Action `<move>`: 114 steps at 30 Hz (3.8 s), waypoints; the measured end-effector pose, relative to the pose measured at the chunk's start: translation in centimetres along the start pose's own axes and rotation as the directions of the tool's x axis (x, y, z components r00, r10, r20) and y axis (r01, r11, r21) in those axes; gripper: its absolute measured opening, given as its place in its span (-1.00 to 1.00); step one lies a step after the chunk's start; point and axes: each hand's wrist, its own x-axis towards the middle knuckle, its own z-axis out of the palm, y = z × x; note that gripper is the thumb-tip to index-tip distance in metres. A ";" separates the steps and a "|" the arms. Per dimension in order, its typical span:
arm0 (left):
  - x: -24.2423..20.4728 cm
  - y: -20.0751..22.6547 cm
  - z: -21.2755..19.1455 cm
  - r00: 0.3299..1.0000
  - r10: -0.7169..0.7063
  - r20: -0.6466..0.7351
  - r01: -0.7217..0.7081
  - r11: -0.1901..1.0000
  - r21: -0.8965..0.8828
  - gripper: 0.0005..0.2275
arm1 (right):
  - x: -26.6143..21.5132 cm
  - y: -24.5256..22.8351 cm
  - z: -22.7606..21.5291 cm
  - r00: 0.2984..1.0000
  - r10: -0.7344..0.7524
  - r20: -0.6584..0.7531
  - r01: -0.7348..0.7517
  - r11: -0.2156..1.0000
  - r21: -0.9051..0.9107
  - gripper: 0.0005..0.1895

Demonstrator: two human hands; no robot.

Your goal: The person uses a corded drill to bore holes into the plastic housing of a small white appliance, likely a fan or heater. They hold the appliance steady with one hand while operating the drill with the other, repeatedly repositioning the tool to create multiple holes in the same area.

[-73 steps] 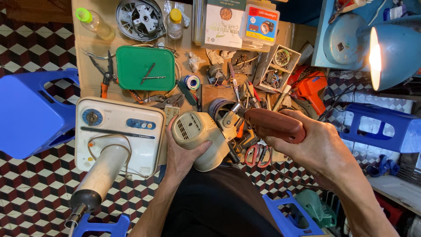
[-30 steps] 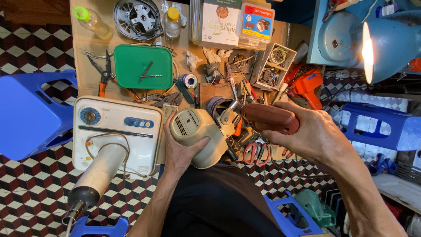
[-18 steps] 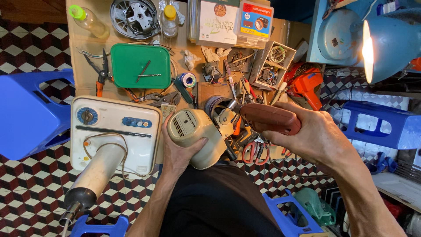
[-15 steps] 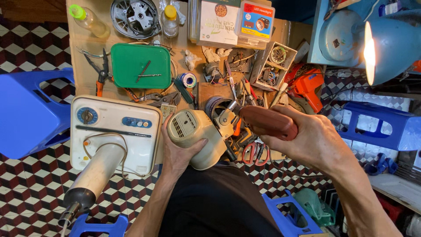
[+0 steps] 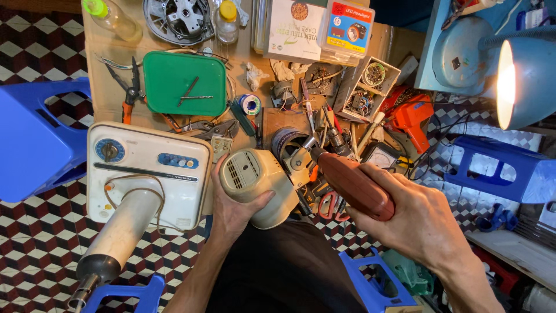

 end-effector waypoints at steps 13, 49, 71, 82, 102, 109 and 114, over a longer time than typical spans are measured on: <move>-0.1 0.6 -0.2 0.998 -0.056 0.029 0.056 0.998 -0.010 -0.01 | -0.9 -1.8 0.1 0.993 0.117 -0.005 -0.116 0.991 0.063 -0.18; -1.1 1.7 0.4 0.992 -0.108 -0.065 0.105 0.994 -0.044 -0.09 | -7.2 5.4 7.5 0.805 0.593 0.025 -0.342 0.429 0.836 -0.39; -1.2 0.8 0.5 0.997 -0.016 -0.080 0.011 0.997 -0.072 -0.12 | -5.9 5.2 8.4 0.903 0.428 -0.024 -0.231 0.534 0.813 -0.39; -1.1 1.0 0.7 0.993 -0.090 -0.081 0.079 0.989 -0.127 -0.10 | -6.0 5.0 8.7 0.886 0.463 0.029 -0.293 0.511 0.808 -0.38; -1.3 1.2 0.7 0.995 0.060 -0.076 -0.054 0.995 0.081 -0.05 | -2.0 6.7 3.0 0.928 0.357 0.108 -0.357 0.764 0.538 -0.21; -0.6 2.0 0.3 0.996 -0.083 -0.018 0.081 0.991 -0.105 -0.03 | 1.0 6.3 0.1 0.890 0.404 0.214 -0.456 0.755 0.471 -0.41; -0.6 1.9 0.4 1.000 -0.022 -0.020 0.021 0.999 -0.036 -0.04 | 1.5 4.8 -0.7 0.927 0.327 0.182 -0.373 0.758 0.536 -0.47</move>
